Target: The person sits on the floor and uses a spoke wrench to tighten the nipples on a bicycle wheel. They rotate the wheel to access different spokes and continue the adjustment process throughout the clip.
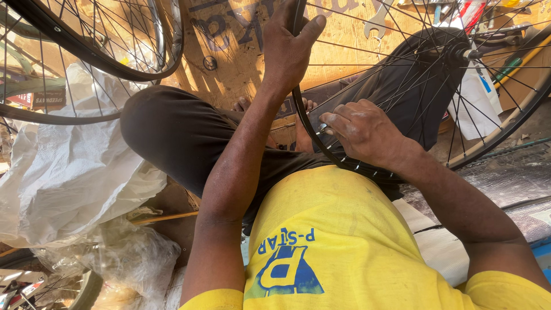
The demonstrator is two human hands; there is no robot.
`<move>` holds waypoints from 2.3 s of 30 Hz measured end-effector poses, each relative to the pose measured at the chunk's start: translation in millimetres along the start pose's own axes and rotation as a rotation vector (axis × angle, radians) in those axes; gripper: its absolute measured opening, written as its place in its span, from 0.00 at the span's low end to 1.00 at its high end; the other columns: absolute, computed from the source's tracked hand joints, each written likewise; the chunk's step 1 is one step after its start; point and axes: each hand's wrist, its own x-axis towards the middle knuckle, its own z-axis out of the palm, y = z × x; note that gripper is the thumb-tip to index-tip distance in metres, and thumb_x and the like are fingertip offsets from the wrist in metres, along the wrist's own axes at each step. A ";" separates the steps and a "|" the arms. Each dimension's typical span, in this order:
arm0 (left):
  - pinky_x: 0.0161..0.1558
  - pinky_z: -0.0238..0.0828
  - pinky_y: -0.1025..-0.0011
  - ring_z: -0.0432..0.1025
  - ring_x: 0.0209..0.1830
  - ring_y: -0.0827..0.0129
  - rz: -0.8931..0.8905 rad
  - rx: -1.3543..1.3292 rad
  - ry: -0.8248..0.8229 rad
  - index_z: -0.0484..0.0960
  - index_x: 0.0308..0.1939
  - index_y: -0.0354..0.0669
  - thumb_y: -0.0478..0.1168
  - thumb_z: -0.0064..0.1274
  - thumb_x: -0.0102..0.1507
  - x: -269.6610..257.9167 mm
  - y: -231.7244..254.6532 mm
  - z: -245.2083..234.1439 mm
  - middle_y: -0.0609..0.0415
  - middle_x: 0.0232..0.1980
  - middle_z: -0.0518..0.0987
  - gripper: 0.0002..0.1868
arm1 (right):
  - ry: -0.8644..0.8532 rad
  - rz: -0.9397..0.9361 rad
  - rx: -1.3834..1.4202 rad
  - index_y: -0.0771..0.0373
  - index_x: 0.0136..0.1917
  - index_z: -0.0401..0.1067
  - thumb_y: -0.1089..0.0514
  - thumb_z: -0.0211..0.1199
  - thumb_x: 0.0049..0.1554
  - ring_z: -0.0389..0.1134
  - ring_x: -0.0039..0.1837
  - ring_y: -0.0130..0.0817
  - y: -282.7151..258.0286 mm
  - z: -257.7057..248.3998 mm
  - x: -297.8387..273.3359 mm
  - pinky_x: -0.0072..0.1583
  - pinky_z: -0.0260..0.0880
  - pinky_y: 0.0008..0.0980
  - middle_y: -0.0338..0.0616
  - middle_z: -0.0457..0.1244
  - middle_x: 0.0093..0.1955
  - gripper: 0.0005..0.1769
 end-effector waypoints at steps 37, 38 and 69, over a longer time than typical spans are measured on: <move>0.34 0.73 0.68 0.71 0.31 0.77 -0.008 -0.043 0.026 0.78 0.67 0.41 0.44 0.64 0.67 4.6 -52.7 4.6 0.61 0.32 0.75 0.26 | 0.024 -0.222 -0.197 0.63 0.44 0.75 0.53 0.70 0.54 0.72 0.52 0.40 22.8 13.5 -1.9 0.52 0.71 0.43 0.55 0.68 0.57 0.12; 0.35 0.74 0.69 0.72 0.32 0.77 0.016 -0.040 0.030 0.78 0.67 0.41 0.44 0.65 0.67 5.1 -52.5 5.2 0.61 0.33 0.76 0.26 | -0.025 -0.168 -0.152 0.63 0.43 0.74 0.51 0.70 0.54 0.72 0.49 0.39 23.0 12.7 0.8 0.48 0.70 0.43 0.57 0.69 0.58 0.13; 0.30 0.64 0.73 0.62 0.27 0.80 0.080 -0.372 -0.037 0.73 0.76 0.45 0.44 0.63 0.74 -13.2 24.7 -14.1 0.63 0.29 0.68 0.28 | 0.241 -0.024 -0.013 0.63 0.50 0.72 0.57 0.77 0.54 0.70 0.50 0.43 1.9 -9.9 -14.3 0.57 0.68 0.46 0.46 0.67 0.50 0.16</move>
